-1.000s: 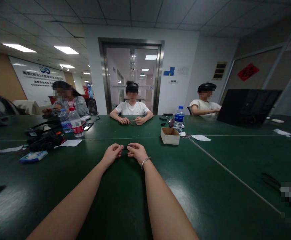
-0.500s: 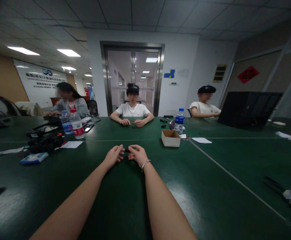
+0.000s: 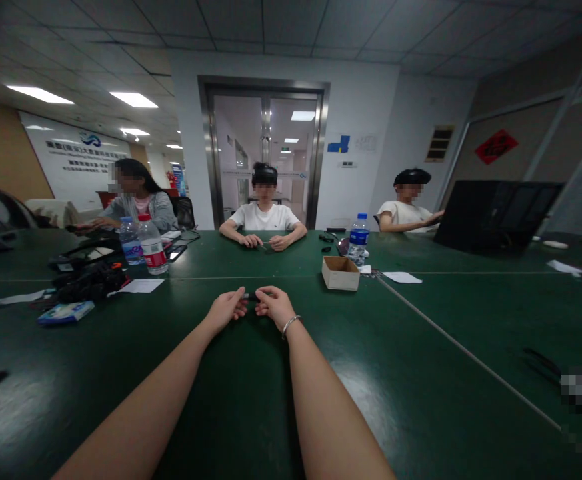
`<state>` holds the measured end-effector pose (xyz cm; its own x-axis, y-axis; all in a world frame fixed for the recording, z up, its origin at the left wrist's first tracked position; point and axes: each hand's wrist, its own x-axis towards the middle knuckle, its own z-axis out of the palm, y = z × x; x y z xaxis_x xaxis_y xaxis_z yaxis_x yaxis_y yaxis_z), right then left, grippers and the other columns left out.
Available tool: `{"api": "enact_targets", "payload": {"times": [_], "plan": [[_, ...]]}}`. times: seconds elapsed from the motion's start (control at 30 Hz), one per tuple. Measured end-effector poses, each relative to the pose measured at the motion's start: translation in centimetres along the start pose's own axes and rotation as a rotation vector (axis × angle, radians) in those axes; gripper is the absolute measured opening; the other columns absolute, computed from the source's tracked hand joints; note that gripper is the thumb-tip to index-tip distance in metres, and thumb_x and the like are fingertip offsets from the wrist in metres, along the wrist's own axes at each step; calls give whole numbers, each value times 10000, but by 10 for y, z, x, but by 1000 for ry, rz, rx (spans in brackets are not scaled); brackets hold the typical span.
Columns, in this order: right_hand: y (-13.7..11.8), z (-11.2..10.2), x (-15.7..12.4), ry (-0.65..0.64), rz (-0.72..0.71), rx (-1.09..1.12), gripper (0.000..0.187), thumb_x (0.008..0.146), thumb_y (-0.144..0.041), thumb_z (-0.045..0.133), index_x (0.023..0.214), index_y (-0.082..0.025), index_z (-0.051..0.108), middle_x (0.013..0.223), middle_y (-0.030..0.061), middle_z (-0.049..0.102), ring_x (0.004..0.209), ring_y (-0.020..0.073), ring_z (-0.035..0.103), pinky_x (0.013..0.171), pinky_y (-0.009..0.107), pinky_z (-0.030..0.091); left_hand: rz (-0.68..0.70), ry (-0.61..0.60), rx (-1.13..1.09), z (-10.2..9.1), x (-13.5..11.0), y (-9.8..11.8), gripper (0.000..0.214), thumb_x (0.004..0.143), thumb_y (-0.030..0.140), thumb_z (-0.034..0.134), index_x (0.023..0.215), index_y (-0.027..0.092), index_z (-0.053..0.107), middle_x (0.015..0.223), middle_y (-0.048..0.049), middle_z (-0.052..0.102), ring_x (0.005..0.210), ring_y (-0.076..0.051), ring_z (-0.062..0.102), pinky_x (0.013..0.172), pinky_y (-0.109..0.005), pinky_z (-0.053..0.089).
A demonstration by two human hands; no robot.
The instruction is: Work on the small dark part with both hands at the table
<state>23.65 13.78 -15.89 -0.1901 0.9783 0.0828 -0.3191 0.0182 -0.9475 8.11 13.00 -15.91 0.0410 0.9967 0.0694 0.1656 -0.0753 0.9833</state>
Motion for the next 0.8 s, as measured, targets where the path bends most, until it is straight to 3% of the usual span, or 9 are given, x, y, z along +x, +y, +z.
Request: {"api": "enact_targets", "payload": {"times": [0.07,0.17,0.27,0.37,0.47,0.53,0.7,0.8], "plan": [[-1,0,-1,8,2,4,277,676,-254,742,843,-107,576,555,6,563,454,105,558,422,181,478,90,-17,43,-1,-1,-2,428,736,544,516,765,121,571,586,-19,536,481,-101,501,416,-182,371],[-2,1,-2,2,1,21,273,684,-250,735,850,-106,573,562,7,566,454,100,554,428,181,480,181,-45,-21,-2,-4,-1,417,651,444,665,948,167,567,777,-31,573,598,-108,548,487,-187,432],[-3,1,-2,-3,2,16,272,683,-253,736,845,-105,575,553,6,561,456,104,557,427,182,479,95,-42,-82,-2,-6,3,489,671,454,652,1046,168,522,874,-68,584,658,-133,585,533,-217,464],[-2,1,-2,8,6,5,271,672,-250,746,834,-109,581,562,7,562,457,106,561,424,182,478,-9,-35,-47,1,-5,4,429,767,517,499,864,103,550,706,-72,576,559,-130,564,465,-206,424],[-1,1,-1,0,-5,5,259,671,-239,744,832,-111,587,579,8,567,459,102,562,426,180,481,89,-43,-33,1,-5,4,338,710,424,614,856,131,531,752,-51,562,596,-120,556,465,-185,422],[-1,0,-1,-9,-4,7,256,677,-241,739,837,-111,586,568,5,564,457,103,562,426,181,483,132,-26,-59,1,-6,4,410,636,347,704,944,167,502,860,-51,558,669,-127,570,506,-192,451],[-1,0,0,-2,10,-6,262,671,-253,745,828,-113,588,564,0,555,454,105,562,417,184,483,40,-30,-93,1,-7,4,338,785,403,530,1011,158,469,769,-50,553,604,-115,560,501,-197,448],[-2,1,-1,-2,9,-5,260,676,-250,742,833,-113,587,570,2,558,458,103,562,423,183,484,81,-31,-110,1,-9,2,419,721,256,610,1093,192,427,892,-59,532,662,-117,562,536,-209,467]]}}
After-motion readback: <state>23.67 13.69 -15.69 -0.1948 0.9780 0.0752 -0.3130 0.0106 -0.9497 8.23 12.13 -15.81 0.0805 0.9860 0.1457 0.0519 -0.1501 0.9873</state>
